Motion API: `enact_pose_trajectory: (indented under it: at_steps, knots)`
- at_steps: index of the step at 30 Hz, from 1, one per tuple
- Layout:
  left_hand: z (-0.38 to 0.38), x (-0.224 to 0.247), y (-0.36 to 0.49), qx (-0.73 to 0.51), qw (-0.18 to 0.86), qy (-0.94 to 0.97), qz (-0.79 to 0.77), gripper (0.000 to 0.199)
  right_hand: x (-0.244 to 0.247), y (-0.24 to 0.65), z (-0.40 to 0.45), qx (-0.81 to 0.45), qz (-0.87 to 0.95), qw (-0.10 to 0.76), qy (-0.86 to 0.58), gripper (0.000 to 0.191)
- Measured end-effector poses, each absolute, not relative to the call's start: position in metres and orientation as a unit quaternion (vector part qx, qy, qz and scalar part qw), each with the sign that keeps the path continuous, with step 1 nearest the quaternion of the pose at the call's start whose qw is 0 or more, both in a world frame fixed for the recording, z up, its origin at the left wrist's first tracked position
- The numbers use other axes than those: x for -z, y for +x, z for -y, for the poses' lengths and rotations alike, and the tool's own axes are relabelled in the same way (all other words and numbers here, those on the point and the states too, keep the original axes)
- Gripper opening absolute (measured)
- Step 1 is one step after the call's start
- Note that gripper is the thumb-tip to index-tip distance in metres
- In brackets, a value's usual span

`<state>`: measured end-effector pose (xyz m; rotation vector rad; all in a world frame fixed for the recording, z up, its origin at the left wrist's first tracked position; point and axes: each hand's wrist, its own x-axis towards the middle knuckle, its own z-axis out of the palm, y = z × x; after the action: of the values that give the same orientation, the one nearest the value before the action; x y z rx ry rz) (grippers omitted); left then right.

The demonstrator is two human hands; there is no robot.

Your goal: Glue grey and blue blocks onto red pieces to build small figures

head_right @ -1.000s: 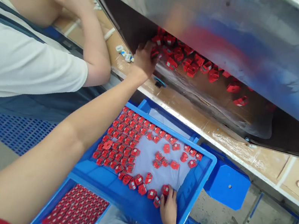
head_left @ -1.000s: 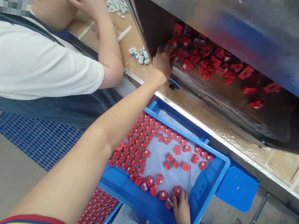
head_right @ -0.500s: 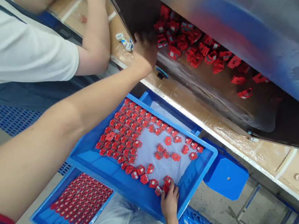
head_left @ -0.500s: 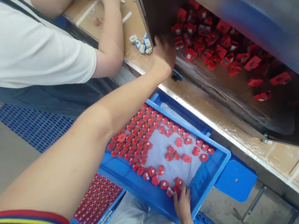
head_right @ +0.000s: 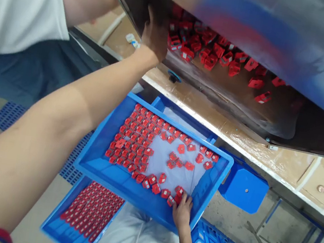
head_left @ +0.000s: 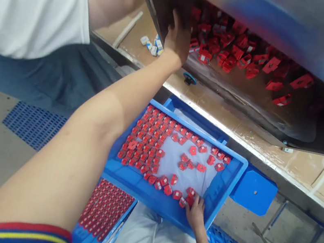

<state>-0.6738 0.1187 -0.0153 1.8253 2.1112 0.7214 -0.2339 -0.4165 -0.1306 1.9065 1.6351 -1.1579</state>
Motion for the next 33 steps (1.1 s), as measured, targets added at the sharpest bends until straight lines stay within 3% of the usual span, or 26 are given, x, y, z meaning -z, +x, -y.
enact_pose_trajectory:
  at_steps: [2,4,6,8,10,14,20,33]
  knots:
    - [-0.07,0.014,-0.653,-0.228,0.108,0.608,-0.753,0.063,0.129,-0.232,0.411,0.426,-0.583,0.191,0.665,0.055]
    - [-0.002,0.02,-0.624,-0.2,0.117,0.68,-0.696,0.055,0.131,-0.229,0.407,0.442,-0.583,0.19,0.654,0.054]
    - [0.076,0.032,-0.594,-0.149,0.233,0.688,-0.671,0.037,0.133,-0.225,0.405,0.458,-0.58,0.185,0.648,0.053]
    - [0.154,0.049,-0.567,-0.04,0.392,0.655,-0.644,0.036,0.135,-0.22,0.404,0.471,-0.577,0.173,0.645,0.053]
    - [0.22,0.067,-0.545,0.068,0.508,0.607,-0.608,0.044,0.136,-0.215,0.403,0.48,-0.576,0.155,0.643,0.05]
    - [0.306,0.092,-0.511,0.143,0.571,0.546,-0.596,0.071,0.139,-0.207,0.403,0.498,-0.582,0.123,0.631,0.045]
    - [0.364,0.098,-0.481,0.186,0.567,0.51,-0.619,0.085,0.142,-0.208,0.41,0.507,-0.591,0.107,0.618,0.06]
    - [0.375,0.098,-0.493,0.203,0.548,0.502,-0.637,0.074,0.145,-0.238,0.412,0.533,-0.614,0.071,0.578,0.069]
